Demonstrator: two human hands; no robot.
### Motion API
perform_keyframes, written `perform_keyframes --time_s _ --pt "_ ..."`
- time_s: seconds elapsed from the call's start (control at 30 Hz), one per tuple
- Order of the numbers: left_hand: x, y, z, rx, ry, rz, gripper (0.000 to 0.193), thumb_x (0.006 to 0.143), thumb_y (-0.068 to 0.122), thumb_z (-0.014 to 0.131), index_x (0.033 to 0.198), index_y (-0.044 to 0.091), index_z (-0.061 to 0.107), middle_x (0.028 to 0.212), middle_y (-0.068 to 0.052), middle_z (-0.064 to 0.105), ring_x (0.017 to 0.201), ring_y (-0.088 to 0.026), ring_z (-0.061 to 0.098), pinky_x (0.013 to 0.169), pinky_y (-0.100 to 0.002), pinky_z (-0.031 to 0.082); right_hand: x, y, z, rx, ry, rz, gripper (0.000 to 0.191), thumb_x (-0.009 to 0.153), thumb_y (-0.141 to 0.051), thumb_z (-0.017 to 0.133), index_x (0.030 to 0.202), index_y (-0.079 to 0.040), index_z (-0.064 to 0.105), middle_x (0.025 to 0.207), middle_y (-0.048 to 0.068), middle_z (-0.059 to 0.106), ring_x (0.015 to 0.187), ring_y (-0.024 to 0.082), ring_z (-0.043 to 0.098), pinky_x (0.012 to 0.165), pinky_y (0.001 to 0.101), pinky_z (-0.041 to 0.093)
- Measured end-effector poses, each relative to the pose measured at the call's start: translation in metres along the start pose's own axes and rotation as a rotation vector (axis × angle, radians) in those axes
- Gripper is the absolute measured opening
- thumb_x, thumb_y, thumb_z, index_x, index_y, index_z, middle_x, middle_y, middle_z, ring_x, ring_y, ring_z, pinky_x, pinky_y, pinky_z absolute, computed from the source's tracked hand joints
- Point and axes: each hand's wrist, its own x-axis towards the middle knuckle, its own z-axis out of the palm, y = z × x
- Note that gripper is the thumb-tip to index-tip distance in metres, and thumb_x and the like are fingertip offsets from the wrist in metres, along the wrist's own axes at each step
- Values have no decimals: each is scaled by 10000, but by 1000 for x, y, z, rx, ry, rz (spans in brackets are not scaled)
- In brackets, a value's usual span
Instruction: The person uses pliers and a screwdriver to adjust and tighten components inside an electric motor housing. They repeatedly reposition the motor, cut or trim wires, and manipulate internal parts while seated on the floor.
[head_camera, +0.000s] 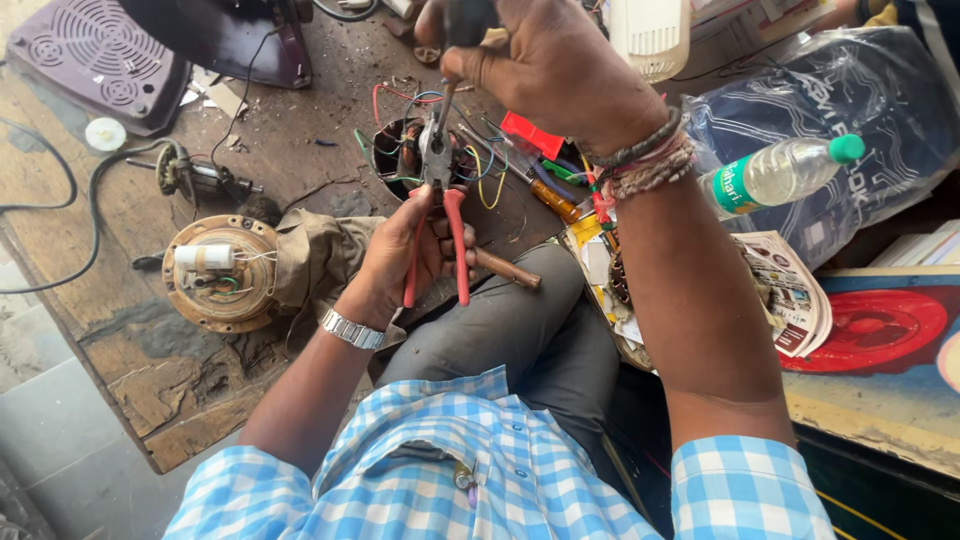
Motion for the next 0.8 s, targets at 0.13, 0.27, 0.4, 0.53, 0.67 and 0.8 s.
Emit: perform_keyframes --time_s 0.13,0.27,0.4,0.53,0.67,0.8 --pt "2 2 -1 -5 -22 3 514 1061 502 442 1361 99 549 964 -144 692 826 -300 706 759 -476 594 -1 3 0 -85 -16 214 323 1094 -308 657 1108 15 650 961 114 665 840 184 656 738 320 555" --pt "3 3 -2 -6 -31 -28 516 1054 506 434 1342 94 553 948 -134 688 826 -298 708 741 -476 599 2 29 1 371 74 123 448 1155 -409 572 1102 25 666 1027 89 723 879 147 726 768 301 608" --pt "3 4 -2 1 -34 -19 512 1063 490 429 1361 92 552 968 -149 684 838 -299 701 753 -467 590 14 62 3 665 -7 35 377 1118 -315 562 1095 48 661 815 79 675 627 140 582 570 292 483" --pt "-1 3 -3 -36 -49 8 505 1095 466 433 1363 52 541 988 -161 667 872 -302 697 812 -463 590 21 84 17 950 -15 -69 335 1093 -253 529 1099 55 660 640 31 598 395 115 415 402 275 342" --pt "-4 3 -1 -26 -32 -19 511 1061 477 441 1347 67 544 972 -154 670 842 -301 698 794 -453 592 19 83 40 859 186 -129 302 1114 -205 543 1058 59 678 821 146 635 415 123 437 380 267 355" --pt "-3 4 6 -24 -25 -49 500 1045 471 458 1332 71 544 971 -154 674 837 -299 692 775 -453 590 25 66 51 721 214 -137 294 1122 -186 534 1078 61 686 773 152 620 416 102 451 376 246 364"
